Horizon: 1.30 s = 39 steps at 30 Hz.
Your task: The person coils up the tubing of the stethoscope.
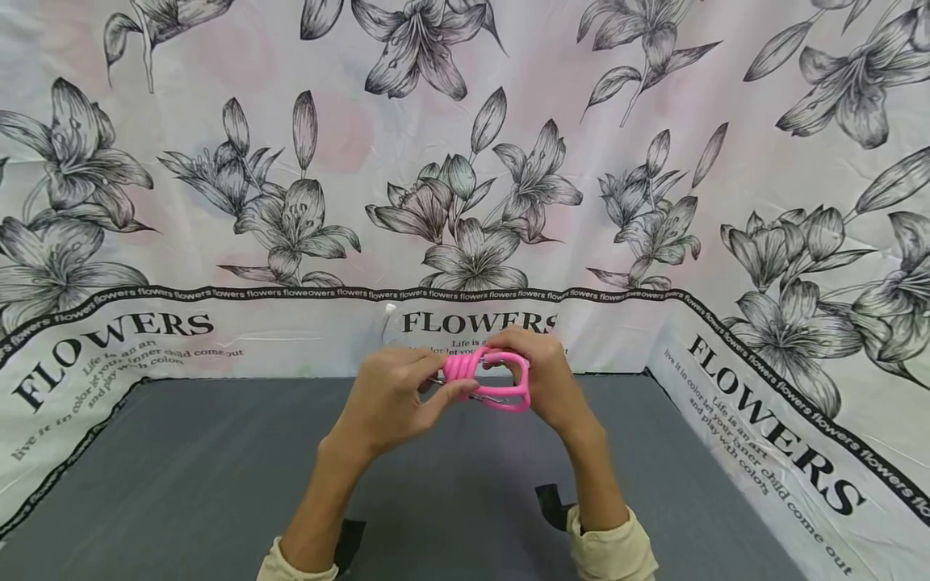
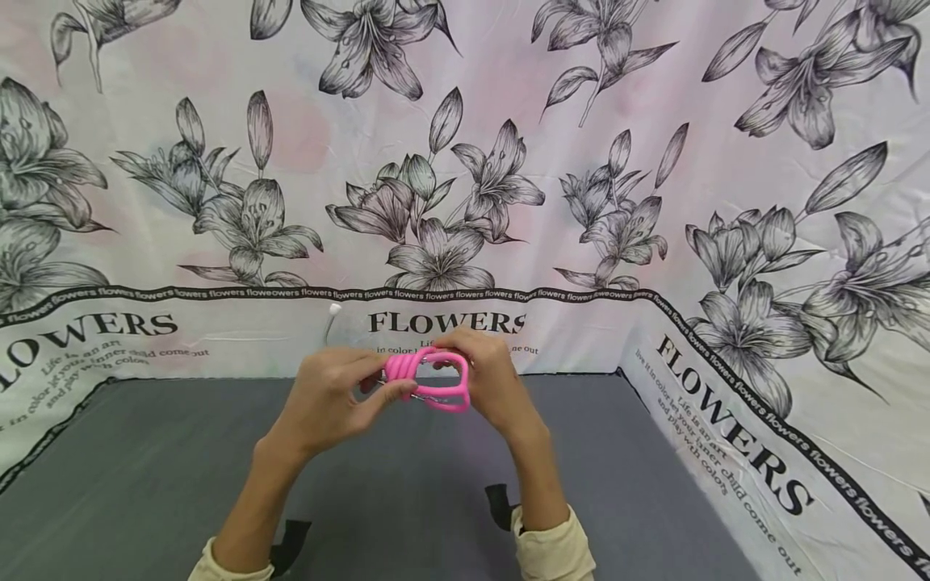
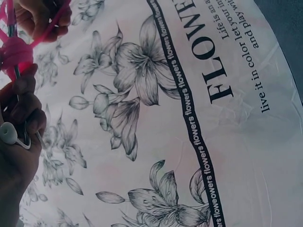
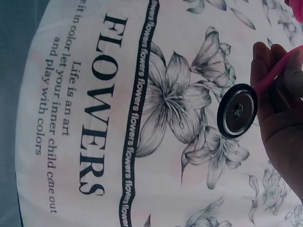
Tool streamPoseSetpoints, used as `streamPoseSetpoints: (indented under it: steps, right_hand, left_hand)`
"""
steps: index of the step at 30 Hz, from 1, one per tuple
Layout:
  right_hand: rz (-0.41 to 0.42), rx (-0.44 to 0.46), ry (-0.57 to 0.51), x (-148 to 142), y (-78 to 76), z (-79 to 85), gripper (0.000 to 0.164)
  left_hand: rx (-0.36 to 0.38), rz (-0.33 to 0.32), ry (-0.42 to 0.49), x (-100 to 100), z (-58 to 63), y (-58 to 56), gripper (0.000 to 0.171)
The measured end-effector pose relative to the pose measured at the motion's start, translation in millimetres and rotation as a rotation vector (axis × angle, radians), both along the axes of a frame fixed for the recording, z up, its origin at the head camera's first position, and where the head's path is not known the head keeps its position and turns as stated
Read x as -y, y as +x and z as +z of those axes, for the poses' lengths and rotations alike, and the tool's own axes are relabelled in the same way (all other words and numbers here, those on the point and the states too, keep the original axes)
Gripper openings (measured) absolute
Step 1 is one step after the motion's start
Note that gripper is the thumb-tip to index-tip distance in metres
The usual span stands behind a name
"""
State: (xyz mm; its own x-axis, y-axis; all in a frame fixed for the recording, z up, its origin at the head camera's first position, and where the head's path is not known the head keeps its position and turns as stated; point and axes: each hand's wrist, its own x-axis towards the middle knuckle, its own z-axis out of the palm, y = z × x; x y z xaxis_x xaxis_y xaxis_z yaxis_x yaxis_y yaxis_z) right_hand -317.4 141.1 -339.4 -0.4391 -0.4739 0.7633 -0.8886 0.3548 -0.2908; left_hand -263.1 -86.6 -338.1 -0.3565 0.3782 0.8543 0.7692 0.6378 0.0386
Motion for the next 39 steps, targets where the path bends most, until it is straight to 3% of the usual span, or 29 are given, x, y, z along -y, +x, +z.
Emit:
streamPoseSetpoints:
  steps: [4,10,12,22,29,33,39]
  right_hand:
    - [0.032,0.085,0.024,10.0,2.6,-3.1,0.018]
    - [0.108,0.357,0.019,22.0,12.1,-0.1,0.022]
    - [0.128,0.406,0.012,22.5,12.7,0.4,0.022]
    - [0.284,0.466,-0.022,21.6,12.4,-1.0,0.021]
    - [0.353,0.484,-0.017,28.9,10.5,-7.1,0.013]
    - [0.304,0.427,0.007,34.2,14.7,-6.4,0.009]
    - [0.115,0.292,0.09,43.8,31.0,-3.2,0.006]
  left_hand:
    - [0.006,0.06,0.074,2.3,-1.8,-0.1,0.044]
    - [0.001,0.111,0.162,3.1,-2.9,-2.3,0.057]
    - [-0.012,0.118,0.178,1.7,-2.5,-3.1,0.058]
    - [-0.048,0.161,0.223,-1.7,-3.8,-5.5,0.059]
    - [-0.036,0.227,0.275,0.0,-5.3,-4.1,0.034]
    - [-0.076,0.283,0.275,1.3,-6.0,-5.7,0.044]
    - [-0.127,0.399,0.273,2.3,-7.8,-8.7,0.049]
